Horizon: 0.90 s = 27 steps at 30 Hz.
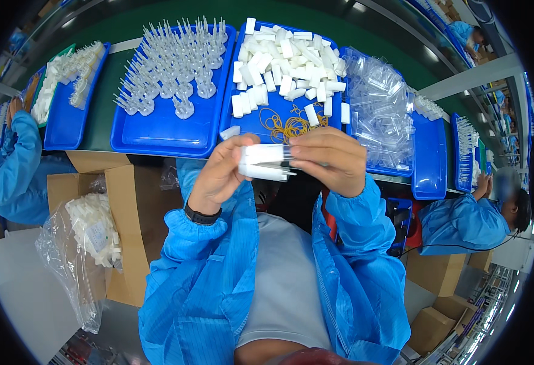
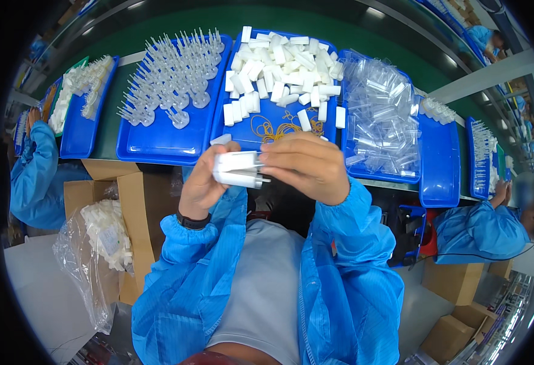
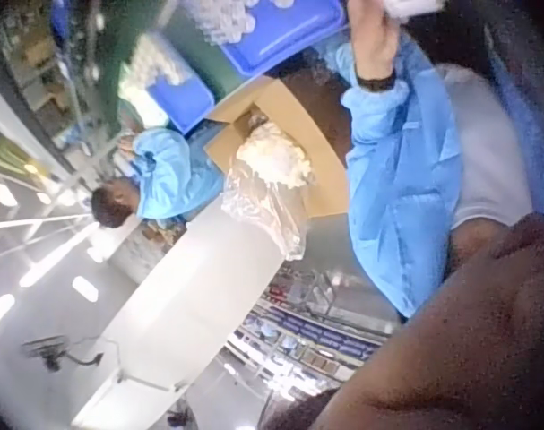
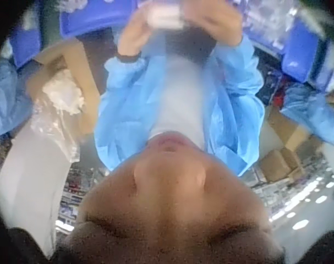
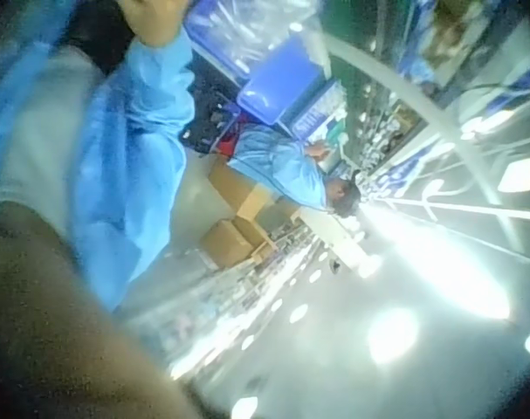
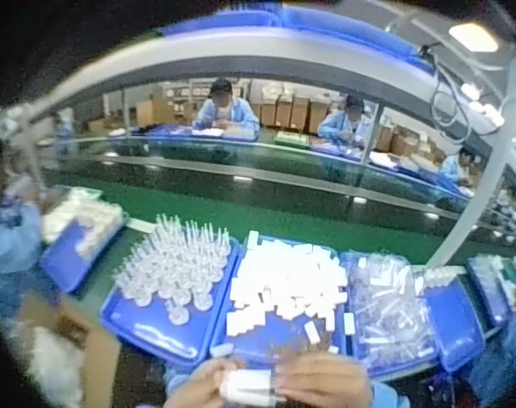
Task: The person assembles components by fitting foam blocks around a plastic base, sliding clear plastic covers over them, and securing the assembled bundles with rubber bands.
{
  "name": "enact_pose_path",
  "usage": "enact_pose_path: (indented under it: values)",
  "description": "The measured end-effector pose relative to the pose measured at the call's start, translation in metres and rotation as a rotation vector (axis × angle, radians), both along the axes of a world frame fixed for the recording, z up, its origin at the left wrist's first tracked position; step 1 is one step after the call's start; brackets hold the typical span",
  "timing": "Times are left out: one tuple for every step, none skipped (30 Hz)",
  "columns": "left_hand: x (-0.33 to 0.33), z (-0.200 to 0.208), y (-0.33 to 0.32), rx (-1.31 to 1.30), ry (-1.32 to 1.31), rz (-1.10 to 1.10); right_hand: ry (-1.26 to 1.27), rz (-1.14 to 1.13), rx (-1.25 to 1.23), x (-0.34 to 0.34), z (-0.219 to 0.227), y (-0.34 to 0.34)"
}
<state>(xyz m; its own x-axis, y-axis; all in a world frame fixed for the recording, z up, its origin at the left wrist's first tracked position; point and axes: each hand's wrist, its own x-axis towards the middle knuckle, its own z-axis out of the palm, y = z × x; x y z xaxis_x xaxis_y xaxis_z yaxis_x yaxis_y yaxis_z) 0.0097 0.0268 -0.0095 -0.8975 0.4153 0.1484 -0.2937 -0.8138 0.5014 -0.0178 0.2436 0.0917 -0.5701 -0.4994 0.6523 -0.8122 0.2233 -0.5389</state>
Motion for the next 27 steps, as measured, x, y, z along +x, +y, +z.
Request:
enact_pose_path:
  values:
    - [0.002,0.0,0.004,0.01,-0.045,-0.031,0.0,-0.001,0.0,0.001,-0.002,-0.003]
    - [0.002,0.0,0.006,0.01,-0.044,-0.033,-0.016,-0.001,-0.012,0.003,-0.006,-0.006]
    - [0.001,-0.001,0.009,0.081,-0.068,-0.082,-0.032,0.0,-0.023,0.004,-0.009,-0.008]
    - [0.001,-0.002,0.011,0.153,-0.092,-0.131,-0.031,-0.004,-0.022,0.004,-0.011,-0.008]
    - [0.0,0.0,0.011,0.155,-0.092,-0.141,-0.014,-0.016,-0.023,0.005,-0.013,-0.008]
    - [-0.001,0.003,0.008,0.091,-0.133,-0.146,0.003,-0.031,-0.024,0.005,-0.014,-0.007]
    - [-0.002,0.005,0.004,0.028,-0.173,-0.152,0.005,-0.044,-0.02,0.005,-0.014,-0.007]
    - [-0.003,0.005,0.003,0.035,-0.169,-0.169,-0.056,0.015,0.007,0.003,-0.012,-0.004]
    - [-0.003,0.005,0.001,-0.076,-0.141,-0.137,-0.118,0.072,0.034,0.001,-0.011,0.0]
    - [-0.002,0.006,0.0,-0.185,-0.111,-0.105,-0.115,0.053,0.043,0.0,-0.009,0.005]
    - [0.0,0.008,-0.001,-0.208,-0.125,-0.087,-0.118,0.043,0.055,-0.002,-0.009,0.008]
    - [0.001,0.006,-0.001,-0.199,-0.12,-0.099,-0.122,0.034,0.067,-0.004,-0.008,0.013]
    - [0.001,0.003,0.0,-0.196,-0.094,-0.047,-0.155,-0.092,0.109,-0.006,-0.011,0.021]
    - [0.001,0.002,-0.001,-0.195,-0.07,0.005,-0.175,-0.264,0.148,-0.009,-0.008,0.027]
    - [0.0,0.001,-0.004,-0.186,-0.044,-0.011,-0.076,-0.409,0.292,-0.015,-0.009,0.038]
    - [0.001,0.002,-0.003,-0.181,-0.043,-0.012,0.025,-0.551,0.435,-0.023,-0.012,0.05]
    - [0.0,0.004,-0.003,-0.232,-0.041,0.005,0.026,-0.557,0.44,-0.027,-0.017,0.061]
    - [0.0,0.007,-0.002,-0.283,-0.038,0.025,0.009,-0.661,0.517,-0.031,-0.023,0.071]
    - [0.001,0.009,-0.002,-0.279,-0.036,0.023,-0.009,-0.765,0.594,-0.033,-0.03,0.079]
    - [0.001,0.01,0.0,-0.3,-0.046,0.026,-0.002,-0.767,0.597,-0.038,-0.038,0.088]
    - [0.002,0.012,0.001,-0.322,-0.058,0.032,0.042,-0.84,0.647,-0.042,-0.045,0.096]
    - [0.002,0.012,0.002,-0.317,-0.055,0.036,0.087,-0.913,0.696,-0.046,-0.049,0.101]
    - [0.002,0.012,0.002,-0.328,-0.06,0.029,0.091,-0.911,0.697,-0.049,-0.05,0.103]
    - [0.002,0.012,0.002,-0.338,-0.064,0.021,0.11,-0.934,0.731,-0.052,-0.051,0.104]
    - [0.002,0.011,0.002,-0.337,-0.063,0.023,0.129,-0.957,0.764,-0.055,-0.051,0.105]
    - [0.002,0.011,0.002,-0.338,-0.063,0.019,0.131,-0.956,0.763,-0.059,-0.051,0.105]
    - [0.003,0.011,0.001,-0.339,-0.063,0.015,0.149,-0.965,0.781,-0.062,-0.051,0.105]
